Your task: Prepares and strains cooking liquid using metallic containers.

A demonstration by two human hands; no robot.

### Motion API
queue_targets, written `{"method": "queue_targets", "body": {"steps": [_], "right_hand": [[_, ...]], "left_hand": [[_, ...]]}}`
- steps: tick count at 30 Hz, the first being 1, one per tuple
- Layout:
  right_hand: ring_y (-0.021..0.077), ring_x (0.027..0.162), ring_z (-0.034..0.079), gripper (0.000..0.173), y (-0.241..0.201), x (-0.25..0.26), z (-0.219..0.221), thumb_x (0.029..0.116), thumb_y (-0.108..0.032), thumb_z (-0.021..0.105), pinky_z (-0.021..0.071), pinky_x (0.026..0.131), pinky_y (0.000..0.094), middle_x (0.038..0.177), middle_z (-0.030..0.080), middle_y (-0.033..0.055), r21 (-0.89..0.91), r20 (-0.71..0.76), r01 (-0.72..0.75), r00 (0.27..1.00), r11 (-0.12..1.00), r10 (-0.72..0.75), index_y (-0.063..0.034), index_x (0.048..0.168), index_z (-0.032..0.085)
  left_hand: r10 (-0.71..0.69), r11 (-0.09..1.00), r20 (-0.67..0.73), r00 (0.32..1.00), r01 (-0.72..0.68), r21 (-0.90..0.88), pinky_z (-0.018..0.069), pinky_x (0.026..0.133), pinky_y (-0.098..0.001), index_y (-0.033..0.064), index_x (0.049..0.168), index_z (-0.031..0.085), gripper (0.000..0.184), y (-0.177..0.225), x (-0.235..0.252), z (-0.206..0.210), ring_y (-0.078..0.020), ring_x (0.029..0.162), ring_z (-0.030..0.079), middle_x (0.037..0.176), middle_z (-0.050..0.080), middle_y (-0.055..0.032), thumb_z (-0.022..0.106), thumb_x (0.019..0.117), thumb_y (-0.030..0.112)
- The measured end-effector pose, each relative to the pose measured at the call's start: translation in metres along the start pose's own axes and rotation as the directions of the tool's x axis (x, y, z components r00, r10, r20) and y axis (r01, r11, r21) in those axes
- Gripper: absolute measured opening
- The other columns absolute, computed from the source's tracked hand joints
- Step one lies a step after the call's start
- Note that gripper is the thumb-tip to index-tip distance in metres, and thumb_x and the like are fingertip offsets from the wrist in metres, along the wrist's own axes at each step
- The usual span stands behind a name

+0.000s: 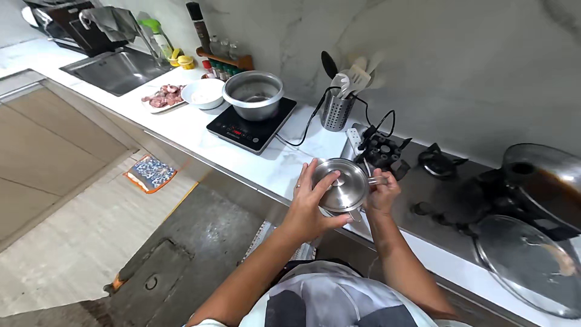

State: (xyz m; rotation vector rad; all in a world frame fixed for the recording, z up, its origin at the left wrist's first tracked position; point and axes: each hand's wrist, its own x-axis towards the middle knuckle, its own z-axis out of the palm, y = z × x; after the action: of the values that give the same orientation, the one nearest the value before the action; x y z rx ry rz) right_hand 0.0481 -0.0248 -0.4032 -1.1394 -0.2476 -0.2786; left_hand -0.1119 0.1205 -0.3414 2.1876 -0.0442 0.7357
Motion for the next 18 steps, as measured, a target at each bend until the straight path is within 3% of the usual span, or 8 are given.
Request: {"method": "queue_targets", "body": {"steps": [2, 4, 6, 8, 14, 18], "right_hand": [[-0.0020, 0.048, 0.050, 0.027, 0.004, 0.002, -0.010, 0.0965, -0.005, 0.057, 0.0473, 0.049, 0.0172, 0.058, 0.055, -0.0129, -0.006, -0.025, 0.019, 1.000, 1.000, -0.019, -0.0178, 0.072, 0.057], [-0.0018, 0.048, 0.052, 0.027, 0.005, 0.004, -0.019, 0.0975, -0.005, 0.057, 0.0486, 0.050, 0.0177, 0.059, 0.056, -0.0131, -0.014, -0.041, 0.029, 0.999, 0.999, -0.029, -0.0176, 0.074, 0.058], [-0.0017, 0.049, 0.052, 0.027, 0.004, 0.005, -0.025, 0.0983, -0.005, 0.055, 0.0493, 0.050, 0.0180, 0.059, 0.057, -0.0132, -0.015, -0.053, 0.023, 0.998, 1.000, -0.024, -0.0172, 0.074, 0.058], [-0.0028, 0.051, 0.054, 0.029, 0.003, 0.003, -0.027, 0.0992, -0.004, 0.053, 0.0508, 0.052, 0.0172, 0.060, 0.058, -0.0144, -0.023, -0.059, 0.020, 0.998, 1.000, -0.021, -0.0179, 0.075, 0.058], [-0.0046, 0.047, 0.049, 0.025, 0.000, -0.001, -0.027, 0.1008, -0.002, 0.045, 0.0478, 0.049, 0.0145, 0.060, 0.055, -0.0150, -0.041, -0.124, -0.081, 0.989, 0.996, 0.076, -0.0138, 0.081, 0.055], [-0.0019, 0.047, 0.050, 0.021, 0.011, -0.001, -0.028, 0.1017, -0.001, 0.043, 0.0497, 0.049, 0.0167, 0.060, 0.053, -0.0117, 0.015, -0.162, -0.131, 0.978, 0.991, 0.132, -0.0105, 0.087, 0.053]], "left_hand": [[-0.012, 0.999, 0.054, 0.998, 0.011, 0.034, 0.0304, 0.116, -0.0696, 0.0211, 0.144, 0.061, 0.087, 0.004, 0.004, 0.001, -0.0524, 0.151, 0.027, 0.162, 0.033, -0.0283, 0.084, 0.0714, 0.063], [-0.016, 0.999, 0.095, 0.995, 0.013, 0.031, 0.0300, 0.115, -0.0722, 0.0177, 0.145, 0.060, 0.081, 0.010, 0.010, 0.002, -0.0496, 0.149, 0.033, 0.157, 0.046, -0.0219, 0.078, 0.0797, 0.063], [-0.016, 0.998, 0.127, 0.992, 0.009, 0.057, 0.0371, 0.111, -0.0666, 0.0109, 0.141, 0.063, 0.060, 0.015, 0.020, 0.004, -0.0415, 0.140, 0.048, 0.143, 0.062, -0.0149, 0.068, 0.0949, 0.049], [-0.039, 0.990, 0.182, 0.983, 0.013, 0.141, 0.0430, 0.102, -0.0605, 0.0083, 0.138, 0.065, 0.044, 0.021, 0.033, 0.004, -0.0355, 0.128, 0.057, 0.130, 0.069, -0.0121, 0.063, 0.1001, 0.032], [-0.114, 0.977, 0.359, 0.927, 0.038, 0.212, 0.0472, 0.095, -0.0516, 0.0053, 0.132, 0.069, 0.041, 0.040, 0.070, 0.012, -0.0344, 0.114, 0.060, 0.116, 0.068, -0.0170, 0.067, 0.0940, 0.020], [-0.063, 0.998, 0.222, 0.973, 0.058, 0.030, 0.0510, 0.091, -0.0491, 0.0006, 0.122, 0.072, 0.034, 0.033, 0.077, 0.019, -0.0319, 0.102, 0.064, 0.104, 0.069, -0.0170, 0.070, 0.0923, 0.017]]}}
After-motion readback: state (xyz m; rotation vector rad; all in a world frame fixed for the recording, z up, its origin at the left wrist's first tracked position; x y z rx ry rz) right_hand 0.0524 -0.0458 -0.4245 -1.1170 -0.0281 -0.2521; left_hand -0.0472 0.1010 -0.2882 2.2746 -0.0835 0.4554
